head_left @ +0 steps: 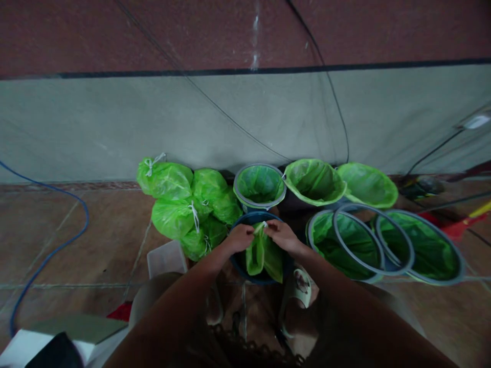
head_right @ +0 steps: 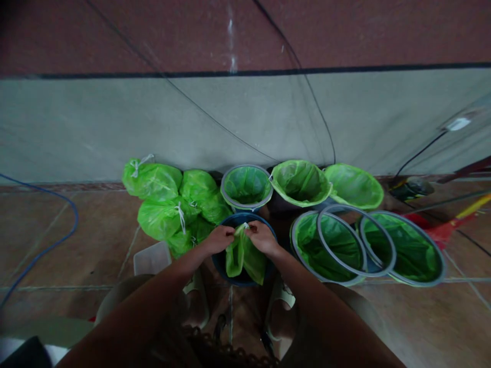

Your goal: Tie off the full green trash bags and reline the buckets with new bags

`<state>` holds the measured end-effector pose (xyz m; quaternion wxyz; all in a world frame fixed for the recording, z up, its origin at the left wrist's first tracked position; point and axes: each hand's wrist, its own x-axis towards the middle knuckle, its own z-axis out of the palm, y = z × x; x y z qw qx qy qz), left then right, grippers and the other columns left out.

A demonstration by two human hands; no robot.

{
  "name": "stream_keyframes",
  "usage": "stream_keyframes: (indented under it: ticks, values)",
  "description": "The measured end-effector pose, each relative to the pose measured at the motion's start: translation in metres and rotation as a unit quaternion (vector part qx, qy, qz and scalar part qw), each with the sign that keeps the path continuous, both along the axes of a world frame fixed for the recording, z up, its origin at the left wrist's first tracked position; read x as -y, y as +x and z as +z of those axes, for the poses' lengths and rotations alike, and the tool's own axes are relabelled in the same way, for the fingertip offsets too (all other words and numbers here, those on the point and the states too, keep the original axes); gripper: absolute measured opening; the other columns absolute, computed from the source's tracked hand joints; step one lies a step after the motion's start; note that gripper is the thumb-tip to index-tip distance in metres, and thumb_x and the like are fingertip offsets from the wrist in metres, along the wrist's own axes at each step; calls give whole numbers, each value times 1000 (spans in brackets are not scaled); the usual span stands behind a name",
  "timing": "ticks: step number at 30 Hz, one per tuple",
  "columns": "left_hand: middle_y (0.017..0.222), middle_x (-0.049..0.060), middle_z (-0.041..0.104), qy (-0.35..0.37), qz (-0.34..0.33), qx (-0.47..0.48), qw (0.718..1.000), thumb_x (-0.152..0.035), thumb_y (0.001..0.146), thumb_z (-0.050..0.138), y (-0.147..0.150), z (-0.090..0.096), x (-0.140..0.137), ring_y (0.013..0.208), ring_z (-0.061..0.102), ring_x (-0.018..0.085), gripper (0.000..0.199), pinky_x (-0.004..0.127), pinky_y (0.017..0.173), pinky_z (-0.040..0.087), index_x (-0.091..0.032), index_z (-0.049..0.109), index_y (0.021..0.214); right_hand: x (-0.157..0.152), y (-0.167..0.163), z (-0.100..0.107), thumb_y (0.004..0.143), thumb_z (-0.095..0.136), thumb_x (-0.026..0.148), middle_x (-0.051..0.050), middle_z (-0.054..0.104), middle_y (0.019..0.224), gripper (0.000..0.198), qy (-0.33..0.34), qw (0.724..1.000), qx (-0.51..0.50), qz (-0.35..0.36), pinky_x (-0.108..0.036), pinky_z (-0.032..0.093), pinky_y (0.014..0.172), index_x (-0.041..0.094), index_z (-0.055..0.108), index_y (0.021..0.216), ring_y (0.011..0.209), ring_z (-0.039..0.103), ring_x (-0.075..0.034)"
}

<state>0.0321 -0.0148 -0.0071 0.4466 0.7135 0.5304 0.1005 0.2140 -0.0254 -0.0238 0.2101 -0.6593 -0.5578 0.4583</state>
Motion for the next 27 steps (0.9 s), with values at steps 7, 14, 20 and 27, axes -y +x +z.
stream_keyframes:
  ticks: [7,14,20,27]
  values:
    - [89,10,68,115,22,-198,973,-17,87,43,-9,10,-8,84,63,21,28,31,79,45,-17,70,92,-3,8,10,70,59,17,-1,67,70,10,-15,995,18,98,-22,41,61,17,67,76,65,58,-13]
    - [117,14,59,287,92,-207,931,-24,86,56,-5,29,-4,108,55,26,39,38,97,43,-14,56,123,1,11,16,69,66,27,3,59,59,13,-133,974,-160,91,-20,41,55,15,63,73,54,52,-9]
    - [112,11,61,307,13,-122,944,-29,88,53,27,31,35,109,56,26,33,41,97,46,-16,53,118,-3,8,23,76,64,27,3,56,58,13,-123,980,-134,-85,-18,43,54,16,58,73,54,55,-9]
    - [105,11,70,103,-75,-234,964,-8,82,48,23,13,37,96,68,22,61,33,85,53,-15,38,142,-5,14,23,84,60,26,0,64,66,11,-137,971,-145,-134,-20,48,57,16,60,79,57,61,-10]
